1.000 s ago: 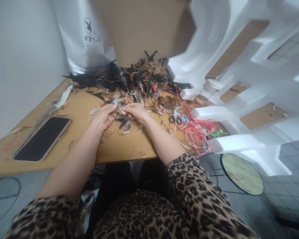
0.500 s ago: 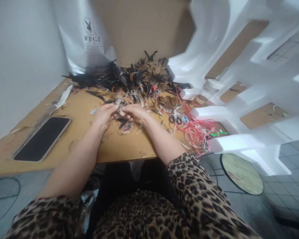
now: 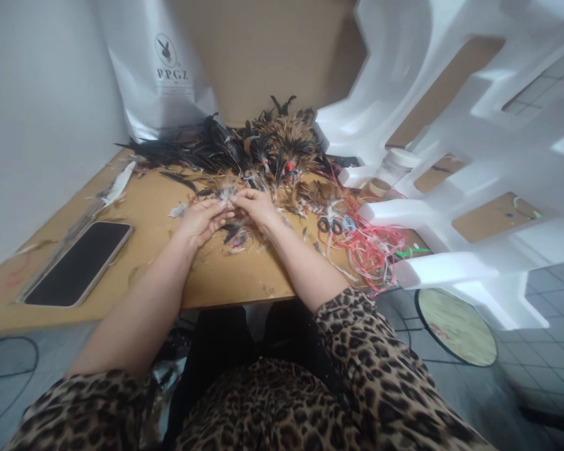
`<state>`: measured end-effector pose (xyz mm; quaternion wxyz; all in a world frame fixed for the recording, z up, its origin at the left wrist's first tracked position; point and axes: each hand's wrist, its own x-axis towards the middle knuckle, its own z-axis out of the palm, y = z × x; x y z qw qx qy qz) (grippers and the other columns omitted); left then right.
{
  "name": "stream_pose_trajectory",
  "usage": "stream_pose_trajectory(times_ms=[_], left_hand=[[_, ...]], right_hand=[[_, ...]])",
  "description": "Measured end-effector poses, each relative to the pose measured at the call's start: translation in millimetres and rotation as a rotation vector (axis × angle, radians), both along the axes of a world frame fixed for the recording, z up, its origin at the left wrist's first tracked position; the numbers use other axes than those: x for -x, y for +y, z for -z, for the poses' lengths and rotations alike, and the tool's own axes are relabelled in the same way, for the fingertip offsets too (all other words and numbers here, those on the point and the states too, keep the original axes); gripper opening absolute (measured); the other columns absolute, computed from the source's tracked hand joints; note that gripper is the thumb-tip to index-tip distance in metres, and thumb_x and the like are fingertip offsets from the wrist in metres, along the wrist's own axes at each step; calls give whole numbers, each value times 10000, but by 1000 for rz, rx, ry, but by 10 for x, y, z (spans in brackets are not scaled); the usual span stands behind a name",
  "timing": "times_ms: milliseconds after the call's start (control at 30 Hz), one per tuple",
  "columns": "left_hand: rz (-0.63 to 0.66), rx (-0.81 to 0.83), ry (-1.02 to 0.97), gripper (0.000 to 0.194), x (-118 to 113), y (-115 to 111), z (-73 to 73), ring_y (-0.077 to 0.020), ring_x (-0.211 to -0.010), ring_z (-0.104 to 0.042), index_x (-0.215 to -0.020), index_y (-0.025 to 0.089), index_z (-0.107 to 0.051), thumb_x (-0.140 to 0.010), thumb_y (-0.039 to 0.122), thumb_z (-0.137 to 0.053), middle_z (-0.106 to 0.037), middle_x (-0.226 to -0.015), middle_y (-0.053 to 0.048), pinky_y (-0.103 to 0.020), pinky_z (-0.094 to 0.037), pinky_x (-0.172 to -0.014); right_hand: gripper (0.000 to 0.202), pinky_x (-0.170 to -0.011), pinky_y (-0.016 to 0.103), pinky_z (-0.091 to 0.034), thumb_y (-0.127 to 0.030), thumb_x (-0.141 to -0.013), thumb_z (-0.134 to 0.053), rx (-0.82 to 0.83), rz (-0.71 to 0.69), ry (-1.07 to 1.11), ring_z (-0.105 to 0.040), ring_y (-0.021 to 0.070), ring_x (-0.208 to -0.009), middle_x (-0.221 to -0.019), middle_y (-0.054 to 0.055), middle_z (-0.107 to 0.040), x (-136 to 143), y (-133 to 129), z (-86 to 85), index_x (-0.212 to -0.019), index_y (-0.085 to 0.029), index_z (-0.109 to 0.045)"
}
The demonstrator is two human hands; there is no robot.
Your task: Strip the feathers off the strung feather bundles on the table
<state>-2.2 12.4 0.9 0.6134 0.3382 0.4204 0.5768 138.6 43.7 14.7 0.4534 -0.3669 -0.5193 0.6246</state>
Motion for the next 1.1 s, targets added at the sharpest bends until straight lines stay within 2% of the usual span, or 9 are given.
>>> stream_pose_trajectory(times_ms=[367, 600, 867, 1100], left_hand=[[1, -3, 24, 100, -1, 19, 35, -71, -552, -613, -754, 87, -668, -660, 118, -683, -667, -663, -54, -110, -455, -466], [-28, -14, 121, 119, -37, -7, 21, -68, -546, -599, -715, 94, -667, -617, 145, -713, -664, -654, -56, -119, -450, -480], [-24, -93, 308, 210, -45, 1, 71, -78, -526, -584, -707, 109, -671, -582, 262, -743, -668, -660, -61, -144, -406, -445], [-11, -93, 311, 221, -45, -8, 38, -63, -504, -560, -678, 106, -657, -585, 285, -747, -670, -669, -65, -137, -375, -426]], right_hand=[[228, -530, 177, -382, -305, -592, -694, -95, 31, -9, -474, 49, -525, -586, -46, -563, 39, 25, 85, -679, -135, -569], [286, -473, 177, -334, -368, -577, -706, -79, 17, -14, -406, 41, -463, -527, -62, -514, 24, 34, 74, -664, -147, -547], [322, -455, 178, -283, -418, -577, -688, -131, 3, -83, -347, 36, -454, -498, -74, -452, 8, 42, 93, -624, -149, -518], [243, -538, 187, -344, -368, -650, -621, -292, 170, -261, -398, 51, -518, -558, -47, -513, -111, 148, 19, -637, -129, -580]])
